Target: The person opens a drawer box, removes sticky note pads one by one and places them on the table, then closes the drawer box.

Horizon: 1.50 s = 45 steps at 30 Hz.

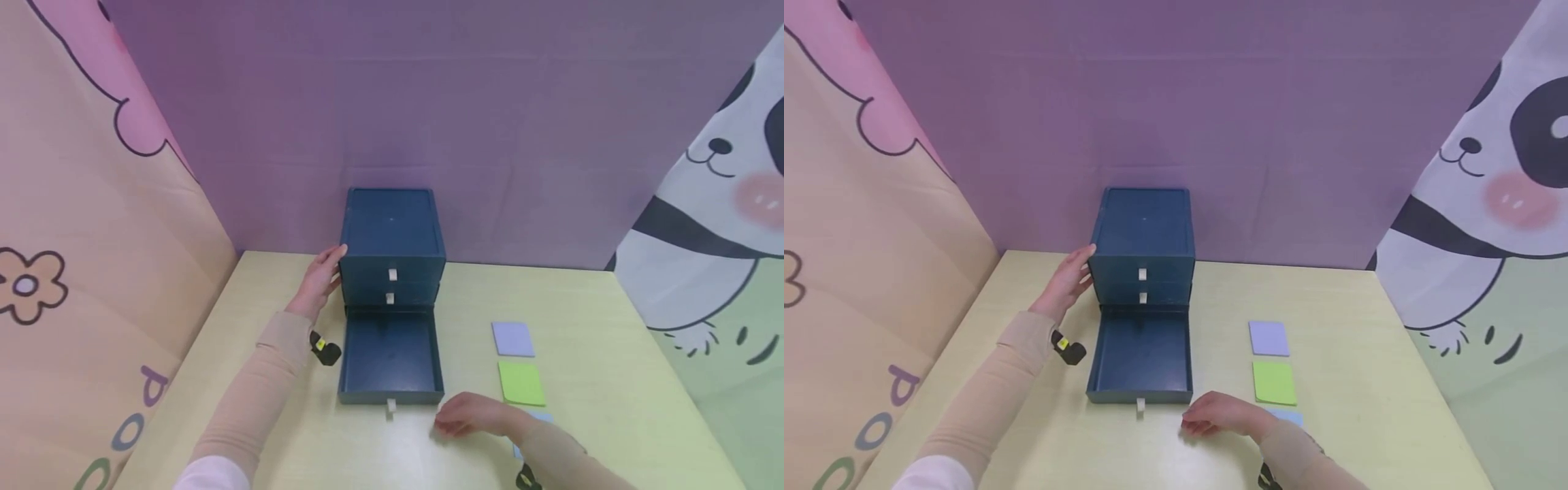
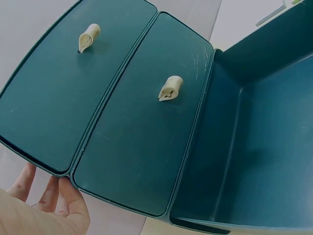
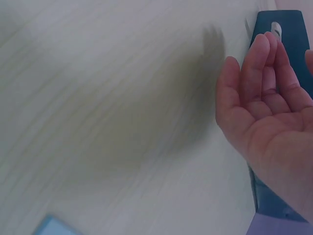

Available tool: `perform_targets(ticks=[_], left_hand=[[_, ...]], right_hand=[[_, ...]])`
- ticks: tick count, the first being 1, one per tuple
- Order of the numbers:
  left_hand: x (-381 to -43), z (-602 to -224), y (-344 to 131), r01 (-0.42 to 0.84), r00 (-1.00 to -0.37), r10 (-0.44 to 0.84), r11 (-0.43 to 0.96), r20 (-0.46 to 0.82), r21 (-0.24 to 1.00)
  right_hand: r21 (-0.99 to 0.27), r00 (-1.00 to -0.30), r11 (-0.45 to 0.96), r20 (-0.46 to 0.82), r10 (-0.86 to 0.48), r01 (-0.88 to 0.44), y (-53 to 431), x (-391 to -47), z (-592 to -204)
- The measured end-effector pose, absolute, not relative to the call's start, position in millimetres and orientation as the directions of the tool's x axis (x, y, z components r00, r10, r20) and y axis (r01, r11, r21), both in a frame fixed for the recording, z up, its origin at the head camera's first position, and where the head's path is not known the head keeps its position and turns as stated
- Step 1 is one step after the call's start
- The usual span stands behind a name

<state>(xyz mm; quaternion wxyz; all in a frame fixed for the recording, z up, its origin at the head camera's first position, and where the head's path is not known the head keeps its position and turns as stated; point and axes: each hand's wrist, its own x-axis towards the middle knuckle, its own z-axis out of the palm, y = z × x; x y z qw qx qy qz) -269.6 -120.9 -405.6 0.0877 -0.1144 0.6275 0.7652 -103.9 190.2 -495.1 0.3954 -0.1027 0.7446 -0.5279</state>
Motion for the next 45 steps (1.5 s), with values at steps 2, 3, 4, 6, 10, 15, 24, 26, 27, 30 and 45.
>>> perform_targets(ticks=[2,3,4,6,10,15,24,26,27,30,45], left_hand=[[-270.0,-405.8,-120.9,-0.276,-0.959,-0.007,-0.197,-0.282,0.941],[-269.9,-405.6,-120.8,-0.275,-0.959,-0.006,-0.197,-0.282,0.941],[-269.9,-405.6,-120.7,-0.275,-0.96,-0.006,-0.195,-0.281,0.942],[-269.7,-405.2,-120.5,-0.276,-0.959,-0.005,-0.189,-0.283,0.942],[-270.2,-404.6,-120.5,-0.277,-0.959,-0.003,-0.184,-0.282,0.943],[-271.6,-403.8,-121.9,-0.269,-0.962,0.0,-0.179,-0.273,0.946],[-268.1,-402.4,-121.2,-0.25,-0.967,0.006,-0.18,-0.253,0.951],[-267.8,-402.7,-120.9,-0.248,-0.968,0.007,-0.183,-0.251,0.951],[-268.0,-403.1,-120.5,-0.249,-0.968,0.006,-0.185,-0.252,0.951],[-267.9,-403.9,-120.5,-0.243,-0.969,0.011,-0.184,-0.245,0.953],[-267.9,-406.7,-120.5,-0.249,-0.967,-0.007,-0.2,-0.256,0.947]], right_hand=[[-0.869,-0.646,0.427,-0.477,-0.595,0.249,184.3,-103.5,-495.6],[-0.871,-0.633,0.431,-0.476,-0.611,0.238,181.6,-103.3,-495.9],[-0.873,-0.62,0.431,-0.472,-0.627,0.228,178.8,-102.8,-496.4],[-0.88,-0.589,0.422,-0.463,-0.662,0.217,173.1,-101.3,-498.2],[-0.889,-0.566,0.395,-0.453,-0.689,0.231,161.2,-97.6,-504.9],[-0.863,-0.599,0.42,-0.499,-0.626,0.28,143.5,-94.4,-513.3],[-0.855,-0.677,0.386,-0.512,-0.528,0.346,119.4,-87.7,-520.9],[-0.857,-0.689,0.38,-0.509,-0.516,0.349,116.3,-86.6,-522.0],[-0.86,-0.696,0.377,-0.503,-0.512,0.344,115.1,-86.3,-522.2],[-0.868,-0.712,0.371,-0.486,-0.507,0.329,111.6,-85.5,-521.9],[-0.917,-0.79,0.316,-0.378,-0.484,0.245,104.0,-86.3,-530.2]])
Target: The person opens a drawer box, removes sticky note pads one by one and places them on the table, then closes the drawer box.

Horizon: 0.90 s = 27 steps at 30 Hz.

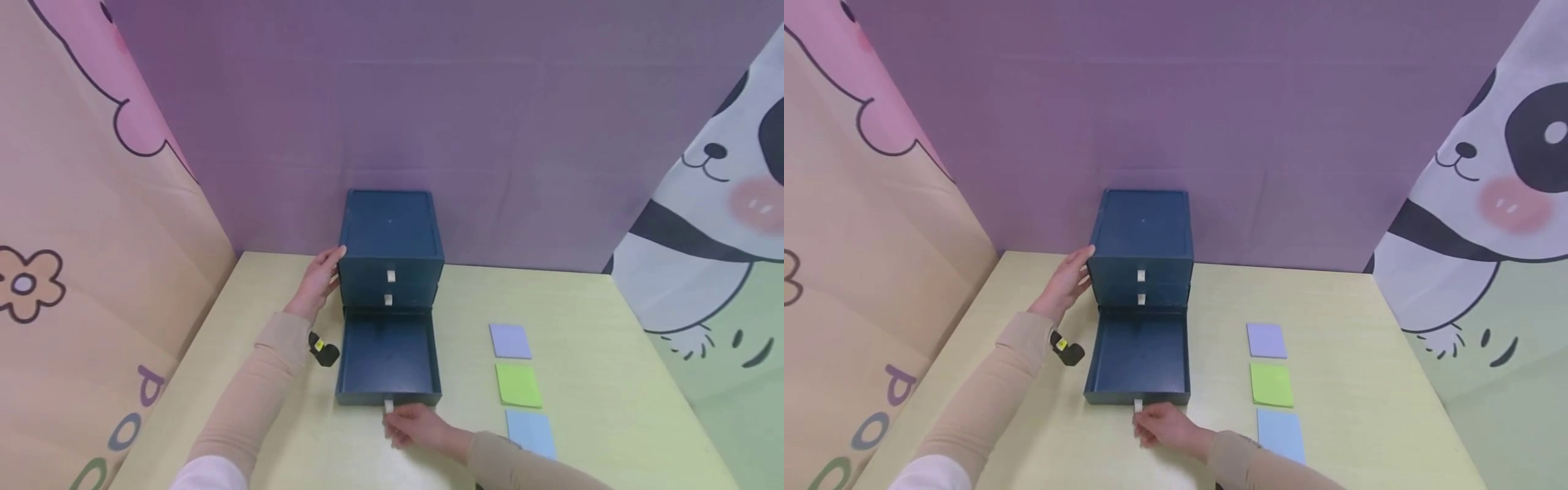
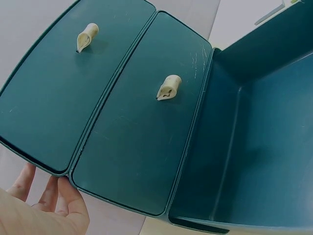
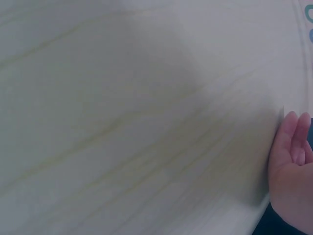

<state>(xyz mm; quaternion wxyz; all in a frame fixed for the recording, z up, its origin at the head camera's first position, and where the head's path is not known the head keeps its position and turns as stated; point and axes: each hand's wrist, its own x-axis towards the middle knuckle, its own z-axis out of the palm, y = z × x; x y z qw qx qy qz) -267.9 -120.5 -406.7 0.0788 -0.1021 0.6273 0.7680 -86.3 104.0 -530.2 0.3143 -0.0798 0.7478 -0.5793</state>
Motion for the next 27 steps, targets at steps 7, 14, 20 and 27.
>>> perform_targets(ticks=[7,14,20,27], left_hand=[[-267.6,-407.7,-122.0,-0.253,-0.965,-0.014,-0.203,-0.261,0.946],[-267.9,-409.0,-122.0,-0.257,-0.964,-0.009,-0.206,-0.265,0.944],[-267.9,-406.8,-121.5,-0.25,-0.967,0.001,-0.209,-0.255,0.945],[-269.2,-407.5,-121.1,-0.249,-0.967,0.007,-0.211,-0.253,0.945]], right_hand=[[-0.916,-0.809,0.323,-0.371,-0.455,0.238,101.3,-86.5,-534.5],[-0.91,-0.83,0.355,-0.362,-0.425,0.215,98.3,-84.5,-532.0],[-0.914,-0.842,0.355,-0.344,-0.415,0.199,97.4,-84.4,-530.1],[-0.92,-0.848,0.342,-0.333,-0.413,0.194,97.3,-84.0,-531.0]])
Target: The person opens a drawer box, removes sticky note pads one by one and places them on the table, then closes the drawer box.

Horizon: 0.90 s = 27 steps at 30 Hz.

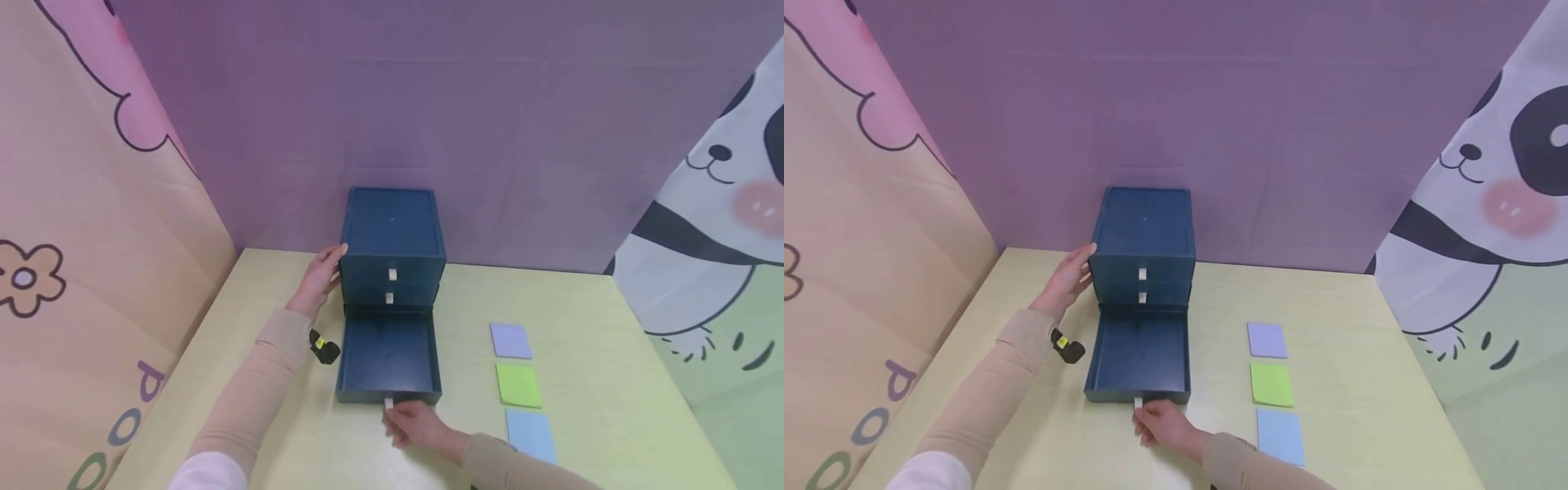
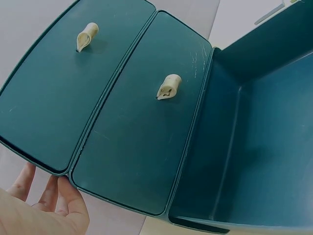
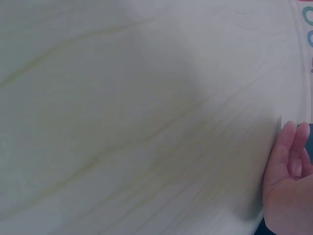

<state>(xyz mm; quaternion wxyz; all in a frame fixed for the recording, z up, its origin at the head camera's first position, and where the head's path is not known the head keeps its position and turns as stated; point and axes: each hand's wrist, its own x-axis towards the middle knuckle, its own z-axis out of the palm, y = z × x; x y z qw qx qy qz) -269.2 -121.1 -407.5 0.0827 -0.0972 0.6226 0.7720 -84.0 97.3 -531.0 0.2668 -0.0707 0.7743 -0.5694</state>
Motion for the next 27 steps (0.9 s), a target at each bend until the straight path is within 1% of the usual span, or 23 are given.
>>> perform_targets(ticks=[12,27], left_hand=[[-268.5,-407.7,-120.8,-0.255,-0.966,0.002,-0.195,-0.26,0.947],[-269.2,-408.4,-121.6,-0.261,-0.965,0.014,-0.196,-0.263,0.945]], right_hand=[[-0.948,-0.869,0.26,-0.281,-0.408,0.184,96.2,-86.4,-537.9],[-0.949,-0.872,0.173,-0.31,-0.379,0.262,94.4,-86.6,-536.0]])
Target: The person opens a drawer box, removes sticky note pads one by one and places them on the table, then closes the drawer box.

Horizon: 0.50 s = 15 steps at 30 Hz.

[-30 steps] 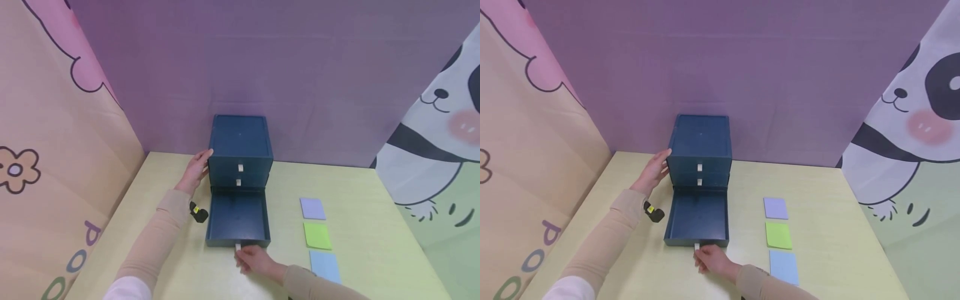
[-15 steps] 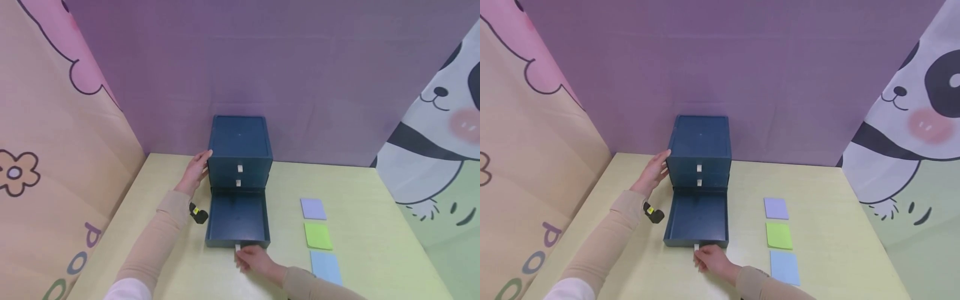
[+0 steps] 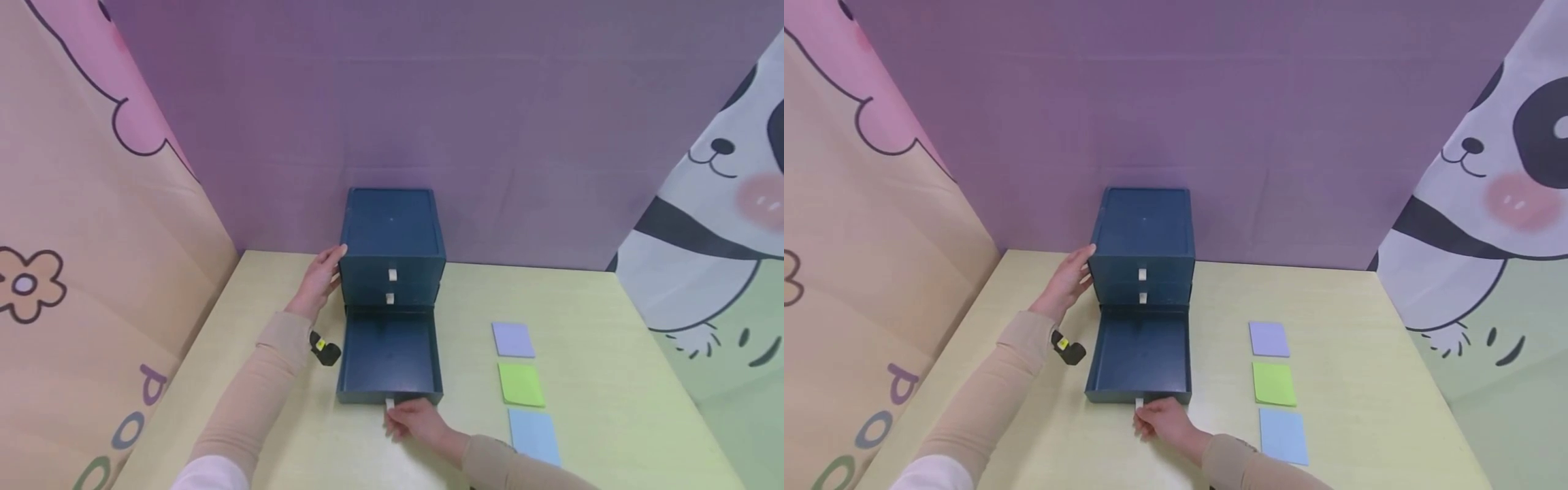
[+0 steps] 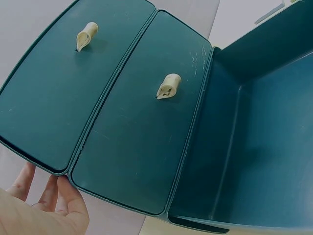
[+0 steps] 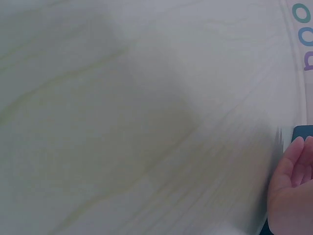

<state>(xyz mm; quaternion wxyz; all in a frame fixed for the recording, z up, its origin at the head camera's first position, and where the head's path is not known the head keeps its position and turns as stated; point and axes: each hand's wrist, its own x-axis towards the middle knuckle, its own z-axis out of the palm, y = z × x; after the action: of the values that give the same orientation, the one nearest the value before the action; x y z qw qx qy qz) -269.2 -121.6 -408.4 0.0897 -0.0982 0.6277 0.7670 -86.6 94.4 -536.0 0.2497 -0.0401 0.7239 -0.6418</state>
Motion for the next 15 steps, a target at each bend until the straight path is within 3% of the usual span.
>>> perform_targets(ticks=[15], left_hand=[[-270.1,-408.9,-122.0,-0.261,-0.964,0.0,-0.193,-0.266,0.946]], right_hand=[[-0.949,-0.91,0.208,-0.292,-0.295,0.238,95.1,-85.7,-533.1]])
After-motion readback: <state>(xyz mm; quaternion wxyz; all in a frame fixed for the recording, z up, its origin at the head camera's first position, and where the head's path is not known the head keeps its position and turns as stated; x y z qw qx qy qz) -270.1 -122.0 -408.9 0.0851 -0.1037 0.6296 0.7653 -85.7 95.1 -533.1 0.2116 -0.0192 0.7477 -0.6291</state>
